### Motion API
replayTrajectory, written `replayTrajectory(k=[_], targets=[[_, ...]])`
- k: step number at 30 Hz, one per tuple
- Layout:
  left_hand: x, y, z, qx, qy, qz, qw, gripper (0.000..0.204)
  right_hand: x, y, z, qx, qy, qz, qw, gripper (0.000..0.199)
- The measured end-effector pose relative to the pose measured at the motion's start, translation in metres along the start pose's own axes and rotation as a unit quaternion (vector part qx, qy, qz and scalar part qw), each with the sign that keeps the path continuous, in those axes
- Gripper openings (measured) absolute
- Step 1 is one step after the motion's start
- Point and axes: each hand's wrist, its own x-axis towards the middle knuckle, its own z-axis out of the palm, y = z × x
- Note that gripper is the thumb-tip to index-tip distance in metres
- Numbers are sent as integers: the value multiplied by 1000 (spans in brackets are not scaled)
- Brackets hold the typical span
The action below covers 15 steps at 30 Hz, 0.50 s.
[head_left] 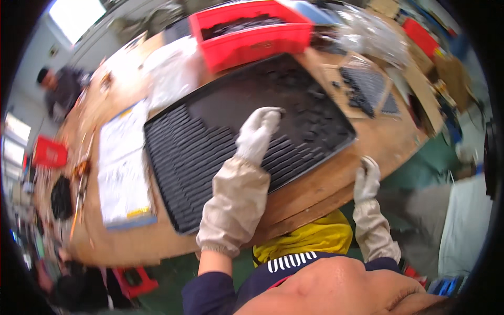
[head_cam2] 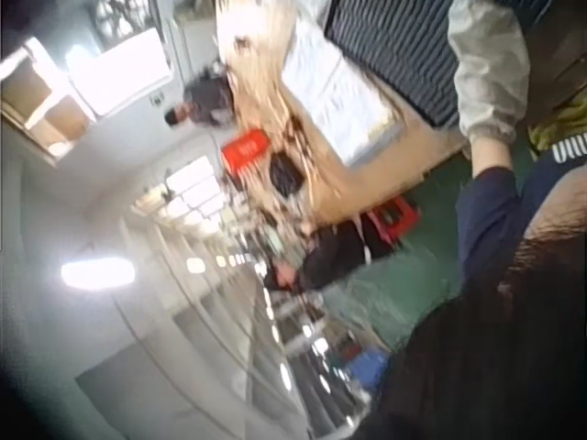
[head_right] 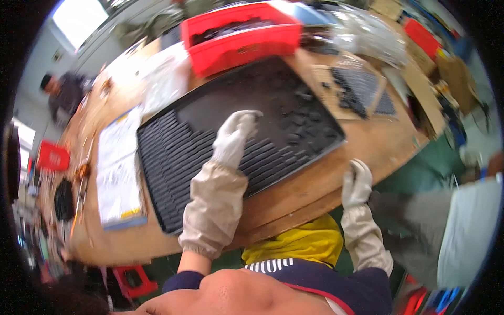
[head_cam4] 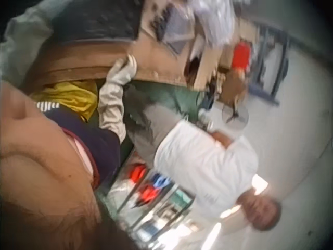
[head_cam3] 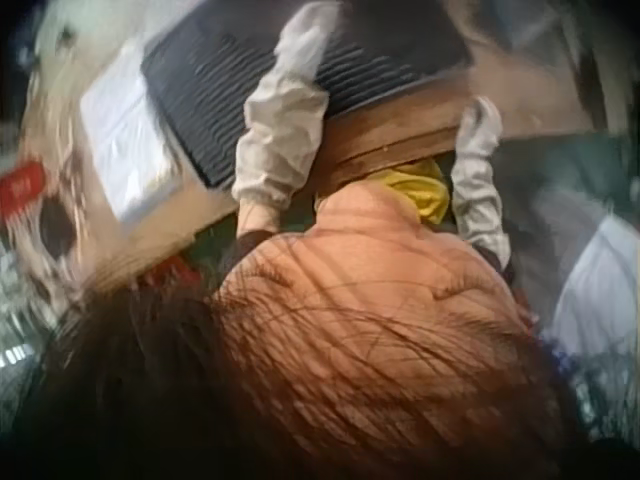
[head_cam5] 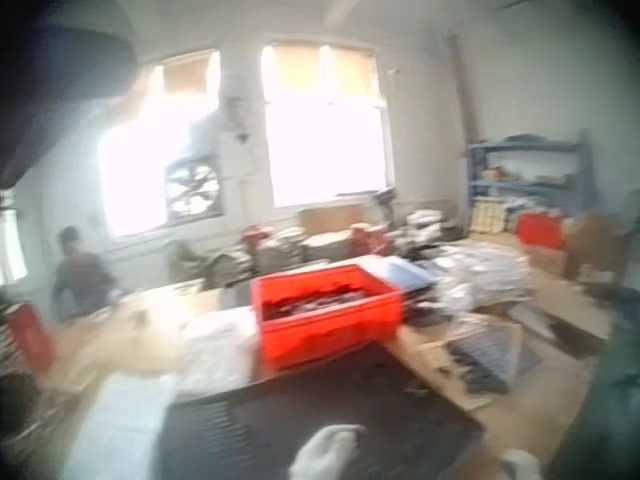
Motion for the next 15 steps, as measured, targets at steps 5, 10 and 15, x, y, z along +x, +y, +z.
replayTrajectory(k=[5,10,15], targets=[[-11,8,-8,57,21,-40,997,25,-4,-3,-3,68,-2,23,997,26],[-11,12,-75,331,137,109,927,18,-7,-2,-5,72,9,1,997,20],[27,5,-171,572,241,18,784,16,-13,7,-8,66,-6,-19,998,16]])
